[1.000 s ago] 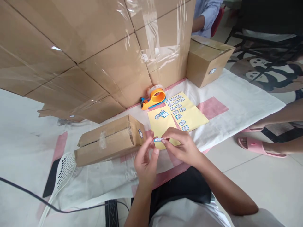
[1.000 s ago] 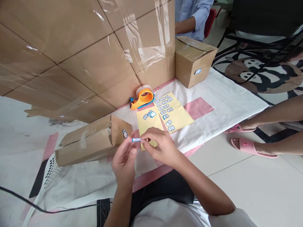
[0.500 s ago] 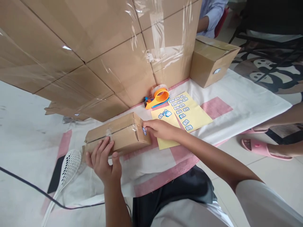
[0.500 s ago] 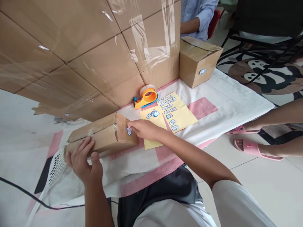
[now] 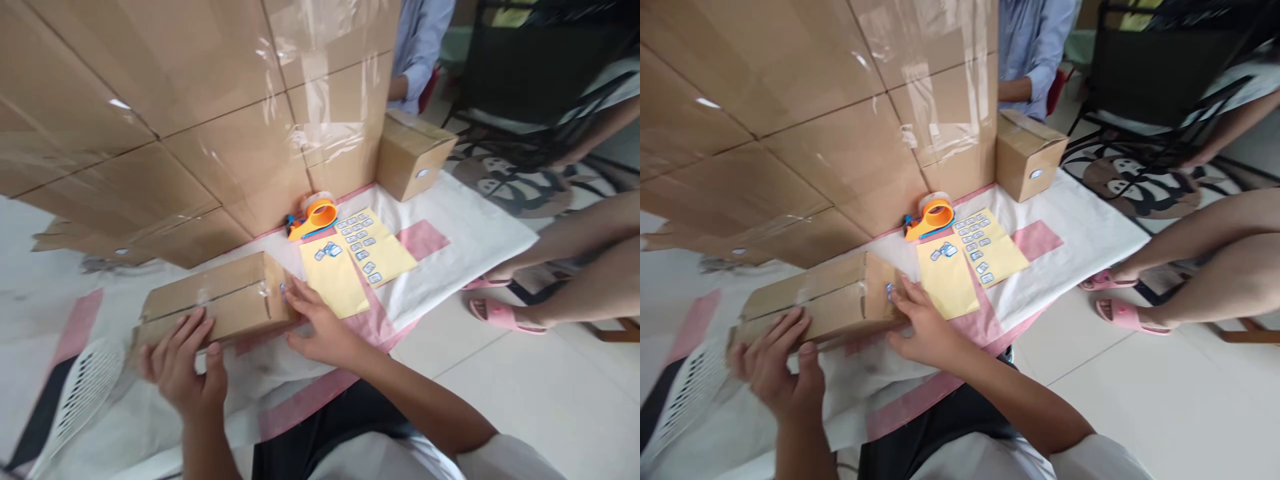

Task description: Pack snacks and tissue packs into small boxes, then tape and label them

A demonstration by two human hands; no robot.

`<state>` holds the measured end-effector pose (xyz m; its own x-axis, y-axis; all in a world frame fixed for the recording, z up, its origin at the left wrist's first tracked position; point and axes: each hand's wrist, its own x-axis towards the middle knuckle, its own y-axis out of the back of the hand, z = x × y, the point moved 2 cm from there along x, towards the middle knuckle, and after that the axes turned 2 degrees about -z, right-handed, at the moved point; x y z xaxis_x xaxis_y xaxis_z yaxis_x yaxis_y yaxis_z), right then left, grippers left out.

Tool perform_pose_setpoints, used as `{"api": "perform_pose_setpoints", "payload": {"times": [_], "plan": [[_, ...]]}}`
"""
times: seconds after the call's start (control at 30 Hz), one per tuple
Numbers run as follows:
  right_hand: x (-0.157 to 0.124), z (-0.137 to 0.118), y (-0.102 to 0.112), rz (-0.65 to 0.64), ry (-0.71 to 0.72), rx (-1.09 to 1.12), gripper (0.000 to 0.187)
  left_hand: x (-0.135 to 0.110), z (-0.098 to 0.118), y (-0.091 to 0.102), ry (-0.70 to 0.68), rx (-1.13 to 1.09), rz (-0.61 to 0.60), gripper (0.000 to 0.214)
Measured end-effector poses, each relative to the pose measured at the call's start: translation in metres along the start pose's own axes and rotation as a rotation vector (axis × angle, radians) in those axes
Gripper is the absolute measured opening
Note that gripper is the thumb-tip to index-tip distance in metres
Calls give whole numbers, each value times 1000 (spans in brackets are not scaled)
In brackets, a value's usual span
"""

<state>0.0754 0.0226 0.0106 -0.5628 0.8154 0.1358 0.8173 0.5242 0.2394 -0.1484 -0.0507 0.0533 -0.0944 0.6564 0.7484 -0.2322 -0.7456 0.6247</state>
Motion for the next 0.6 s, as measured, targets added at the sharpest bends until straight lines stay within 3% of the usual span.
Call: {"api": "perform_pose_setpoints", "payload": {"times": [0.17,0.27,0.37,0.47,0.53,0.6], "plan": [[30,-5,8,-176,84,-122,154,-13,-4,1,-33,-114,178,33],[37,-7,5,-166,188,-176,161,-17,2,2,-19,-164,185,34],[17,-8,12,-70,252,-173,159,-22,10,7,-68,-221,279,39],[-27,-7,47,130,217,-153,149,-37,12,8,-140,-273,380,43],[-64,-4,87,358,151,-123,139,-48,8,2,-78,-295,258,41],[-103,0,132,619,100,-133,131,-59,1,-10,29,-293,36,39]]}}
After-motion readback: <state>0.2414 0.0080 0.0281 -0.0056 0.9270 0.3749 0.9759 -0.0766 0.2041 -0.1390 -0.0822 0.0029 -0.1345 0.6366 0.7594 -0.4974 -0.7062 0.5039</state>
